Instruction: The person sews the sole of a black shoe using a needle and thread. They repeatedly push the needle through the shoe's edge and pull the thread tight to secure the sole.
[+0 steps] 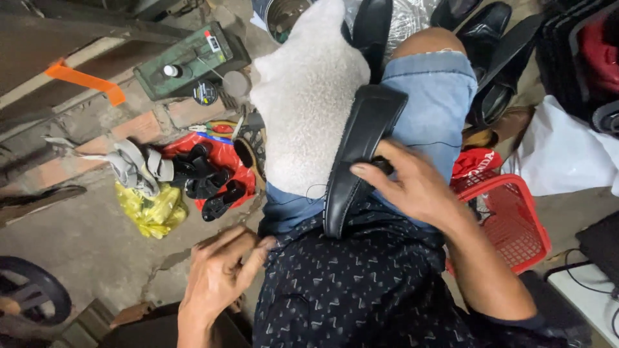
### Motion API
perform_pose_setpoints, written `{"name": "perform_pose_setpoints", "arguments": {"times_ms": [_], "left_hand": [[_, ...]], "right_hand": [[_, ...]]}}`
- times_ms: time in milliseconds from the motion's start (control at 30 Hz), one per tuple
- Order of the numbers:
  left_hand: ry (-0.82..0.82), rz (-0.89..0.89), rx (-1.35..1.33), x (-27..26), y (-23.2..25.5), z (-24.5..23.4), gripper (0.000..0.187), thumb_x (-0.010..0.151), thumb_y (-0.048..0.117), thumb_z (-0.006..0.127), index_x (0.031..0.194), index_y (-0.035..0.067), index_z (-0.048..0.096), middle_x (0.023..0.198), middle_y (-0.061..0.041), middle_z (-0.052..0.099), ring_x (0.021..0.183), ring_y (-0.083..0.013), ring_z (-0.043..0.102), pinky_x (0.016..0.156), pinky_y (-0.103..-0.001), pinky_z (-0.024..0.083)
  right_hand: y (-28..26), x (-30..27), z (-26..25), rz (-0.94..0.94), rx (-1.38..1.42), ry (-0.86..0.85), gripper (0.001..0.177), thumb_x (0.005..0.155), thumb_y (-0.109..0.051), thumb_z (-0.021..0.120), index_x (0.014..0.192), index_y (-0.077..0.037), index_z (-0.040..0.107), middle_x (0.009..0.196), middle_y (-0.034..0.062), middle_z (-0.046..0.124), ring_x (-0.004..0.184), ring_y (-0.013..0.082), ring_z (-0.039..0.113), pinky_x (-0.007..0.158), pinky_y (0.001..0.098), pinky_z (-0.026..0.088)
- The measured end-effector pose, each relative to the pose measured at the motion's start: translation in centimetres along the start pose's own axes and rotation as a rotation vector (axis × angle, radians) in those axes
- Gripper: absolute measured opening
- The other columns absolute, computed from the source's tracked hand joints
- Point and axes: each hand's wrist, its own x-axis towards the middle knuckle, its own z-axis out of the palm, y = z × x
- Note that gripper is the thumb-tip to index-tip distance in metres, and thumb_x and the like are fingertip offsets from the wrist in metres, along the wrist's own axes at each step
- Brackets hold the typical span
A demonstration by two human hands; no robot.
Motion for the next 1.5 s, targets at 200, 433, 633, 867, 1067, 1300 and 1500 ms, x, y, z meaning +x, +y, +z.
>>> {"name": "perform_pose_setpoints", "arguments": {"times_ms": [200, 433, 633, 867, 1067, 1300, 1500], "left_hand": [[0.2, -0.02, 0.317, 0.6, -1.7, 1.9, 0.025, 0.101, 0.02, 0.068, 0.077, 0.011, 0.065, 0.079, 0.003, 0.066, 0.052, -0.0137, 0.052, 0.043, -0.032, 0.035], [0.165, -0.108, 0.411, 1.2, -2.1, 2.2, 0.021, 0.098, 0.028, 0.075, 0.082, 0.015, 0.07, 0.081, 0.005, 0.066, 0.054, -0.0116, 0.054, 0.042, -0.03, 0.038], [0.128, -0.037, 0.288, 3.1, 0.2, 3.8, 0.013, 0.096, 0.023, 0.075, 0.096, 0.011, 0.078, 0.092, -0.004, 0.077, 0.057, -0.0132, 0.068, 0.045, -0.028, 0.057], [0.231, 0.087, 0.247, 5.0, 2.8, 5.8, 0.03, 0.101, 0.023, 0.069, 0.126, 0.006, 0.072, 0.12, -0.005, 0.073, 0.101, -0.0235, 0.076, 0.077, -0.037, 0.063], [0.207, 0.077, 0.036, 5.9, 2.1, 6.8, 0.023, 0.099, 0.009, 0.071, 0.121, 0.003, 0.071, 0.116, -0.005, 0.069, 0.1, -0.0182, 0.074, 0.079, -0.032, 0.066], [-0.018, 0.076, -0.702, 4.1, -0.3, 4.2, 0.012, 0.085, -0.004, 0.06, 0.092, 0.007, 0.059, 0.116, -0.01, 0.06, 0.123, -0.0314, 0.057, 0.112, -0.05, 0.047], [0.025, -0.032, -1.04, -3.3, -10.2, 0.5, 0.021, 0.094, 0.015, 0.062, 0.074, 0.013, 0.057, 0.06, 0.003, 0.054, 0.048, -0.0074, 0.045, 0.042, -0.025, 0.038]], "right_hand": [[1.1, -3.4, -3.3, -0.218, -0.45, 0.076, 0.031, 0.105, -0.025, 0.054, 0.123, -0.003, 0.065, 0.108, 0.0126, 0.067, 0.09, 0.0302, 0.069, 0.081, 0.0461, 0.06], [6.1, -4.3, -2.5, -0.361, -0.612, 0.209, 0.021, 0.108, -0.02, 0.059, 0.094, -0.007, 0.068, 0.08, 0.0061, 0.068, 0.067, 0.0214, 0.066, 0.062, 0.0359, 0.061], [12.1, -4.1, -6.8, -0.293, -0.842, 0.507, 0.051, 0.125, -0.017, 0.073, 0.078, -0.016, 0.053, 0.068, -0.0012, 0.05, 0.067, 0.0193, 0.05, 0.064, 0.0378, 0.041], [9.7, -3.9, -10.5, -0.343, -1.01, 0.65, 0.034, 0.133, -0.027, 0.067, 0.13, 0.006, 0.074, 0.13, 0.0242, 0.067, 0.119, 0.0375, 0.061, 0.102, 0.0472, 0.045], [8.0, -3.3, -4.7, -0.429, -0.631, 0.39, 0.018, 0.111, -0.014, 0.065, 0.122, -0.004, 0.076, 0.101, 0.0155, 0.077, 0.083, 0.0246, 0.072, 0.073, 0.0398, 0.064], [4.1, -2.5, -3.5, -0.458, -0.679, 0.198, 0.03, 0.107, -0.021, 0.059, 0.133, -0.007, 0.065, 0.108, 0.0168, 0.078, 0.088, 0.0331, 0.077, 0.073, 0.0489, 0.066], [2.9, -2.6, -3.9, -0.315, -0.656, 0.091, 0.015, 0.109, -0.021, 0.055, 0.107, -0.008, 0.063, 0.09, 0.0084, 0.069, 0.077, 0.0267, 0.068, 0.069, 0.0429, 0.058]]}}
